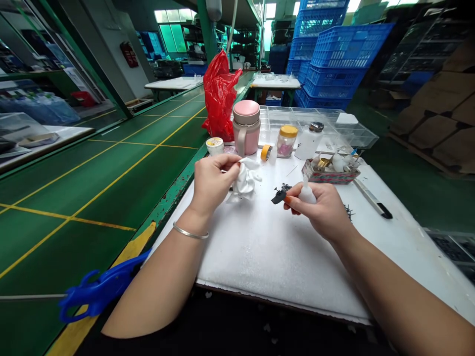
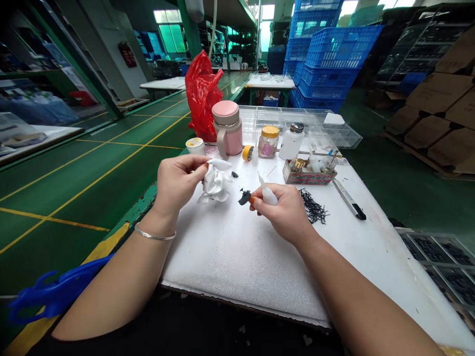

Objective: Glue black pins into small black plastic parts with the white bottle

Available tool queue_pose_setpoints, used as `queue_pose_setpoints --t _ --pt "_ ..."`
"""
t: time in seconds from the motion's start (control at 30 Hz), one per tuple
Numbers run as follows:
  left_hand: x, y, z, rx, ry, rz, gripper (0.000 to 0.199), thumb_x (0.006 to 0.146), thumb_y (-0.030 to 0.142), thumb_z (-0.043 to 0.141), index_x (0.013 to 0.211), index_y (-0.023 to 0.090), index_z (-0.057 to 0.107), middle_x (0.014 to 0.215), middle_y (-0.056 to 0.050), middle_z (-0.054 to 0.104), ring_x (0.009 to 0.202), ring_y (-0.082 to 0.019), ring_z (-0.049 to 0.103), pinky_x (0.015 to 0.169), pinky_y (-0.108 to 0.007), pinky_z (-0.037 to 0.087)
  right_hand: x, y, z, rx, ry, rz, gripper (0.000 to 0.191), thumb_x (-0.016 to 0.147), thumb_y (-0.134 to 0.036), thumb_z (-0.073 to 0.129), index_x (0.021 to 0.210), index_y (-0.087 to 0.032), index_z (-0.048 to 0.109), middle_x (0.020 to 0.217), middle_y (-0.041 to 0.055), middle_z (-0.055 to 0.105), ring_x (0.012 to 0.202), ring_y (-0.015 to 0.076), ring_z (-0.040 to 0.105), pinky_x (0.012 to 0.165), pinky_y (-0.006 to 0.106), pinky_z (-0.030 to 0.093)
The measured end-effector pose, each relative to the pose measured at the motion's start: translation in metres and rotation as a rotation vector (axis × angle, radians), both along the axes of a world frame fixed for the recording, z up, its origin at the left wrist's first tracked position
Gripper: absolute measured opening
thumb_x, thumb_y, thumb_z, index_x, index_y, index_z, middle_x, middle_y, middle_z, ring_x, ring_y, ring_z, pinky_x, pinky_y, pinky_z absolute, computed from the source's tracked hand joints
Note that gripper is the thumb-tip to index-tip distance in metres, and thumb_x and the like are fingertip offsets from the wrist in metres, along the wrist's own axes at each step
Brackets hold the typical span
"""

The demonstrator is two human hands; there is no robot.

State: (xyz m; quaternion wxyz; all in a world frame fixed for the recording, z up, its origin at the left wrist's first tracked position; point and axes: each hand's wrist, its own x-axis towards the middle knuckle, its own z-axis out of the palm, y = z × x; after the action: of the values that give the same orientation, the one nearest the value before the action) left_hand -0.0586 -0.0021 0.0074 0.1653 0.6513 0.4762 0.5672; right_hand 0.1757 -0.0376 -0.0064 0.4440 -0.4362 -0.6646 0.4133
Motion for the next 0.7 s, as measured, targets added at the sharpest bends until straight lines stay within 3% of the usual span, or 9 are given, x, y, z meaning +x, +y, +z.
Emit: queue_pose_setpoints --t 0.13,0.27,0.47,0.6,0.7 --pt "-0.017 0.014 -0.002 0.009 -0.137 0.038 0.020 0.074 0.020 0.064 0.086 0.014 0.078 0.070 -0.002 0.070 0.060 -0.014 0.062 0.055 -0.020 0.048 0.003 0.002 -0.002 -0.042 0.172 0.071 0.015 0.078 -0.030 0.077 0.072 -0.017 0.072 0.064 0.0024 0.067 0.054 0.0112 0.056 0.050 0.022 0.044" --pt "-0.033 0.028 -0.008 0.056 -0.193 0.169 0.026 0.074 0.017 0.061 0.093 0.013 0.078 0.080 -0.004 0.073 0.065 -0.015 0.065 0.061 -0.022 0.053 0.003 0.003 -0.002 -0.042 0.186 0.069 0.017 0.078 -0.031 0.078 0.072 -0.017 0.072 0.063 0.0024 0.066 0.054 0.0109 0.055 0.049 0.023 0.045" --pt "-0.047 0.036 -0.013 0.006 -0.017 0.306 0.040 0.067 0.003 0.052 0.094 0.016 0.079 0.088 -0.004 0.074 0.088 -0.021 0.068 0.082 -0.027 0.053 0.002 0.002 -0.001 -0.006 0.150 0.059 0.018 0.079 -0.031 0.077 0.073 -0.016 0.072 0.064 0.0030 0.066 0.054 0.0118 0.056 0.050 0.024 0.045" --pt "-0.031 0.028 -0.011 -0.006 0.091 0.249 0.039 0.068 0.003 0.051 0.090 0.018 0.080 0.091 -0.002 0.075 0.095 -0.023 0.068 0.089 -0.030 0.052 0.003 0.002 -0.001 -0.008 0.156 0.061 0.015 0.079 -0.029 0.076 0.073 -0.016 0.072 0.065 0.0030 0.067 0.055 0.0115 0.056 0.051 0.024 0.045" --pt "-0.008 0.015 -0.009 -0.027 0.024 0.016 0.022 0.077 0.013 0.061 0.089 0.016 0.079 0.089 -0.005 0.075 0.087 -0.021 0.069 0.083 -0.029 0.054 0.003 0.003 -0.001 -0.010 0.155 0.063 0.014 0.078 -0.028 0.076 0.072 -0.016 0.072 0.065 0.0027 0.067 0.055 0.0116 0.057 0.051 0.023 0.045"
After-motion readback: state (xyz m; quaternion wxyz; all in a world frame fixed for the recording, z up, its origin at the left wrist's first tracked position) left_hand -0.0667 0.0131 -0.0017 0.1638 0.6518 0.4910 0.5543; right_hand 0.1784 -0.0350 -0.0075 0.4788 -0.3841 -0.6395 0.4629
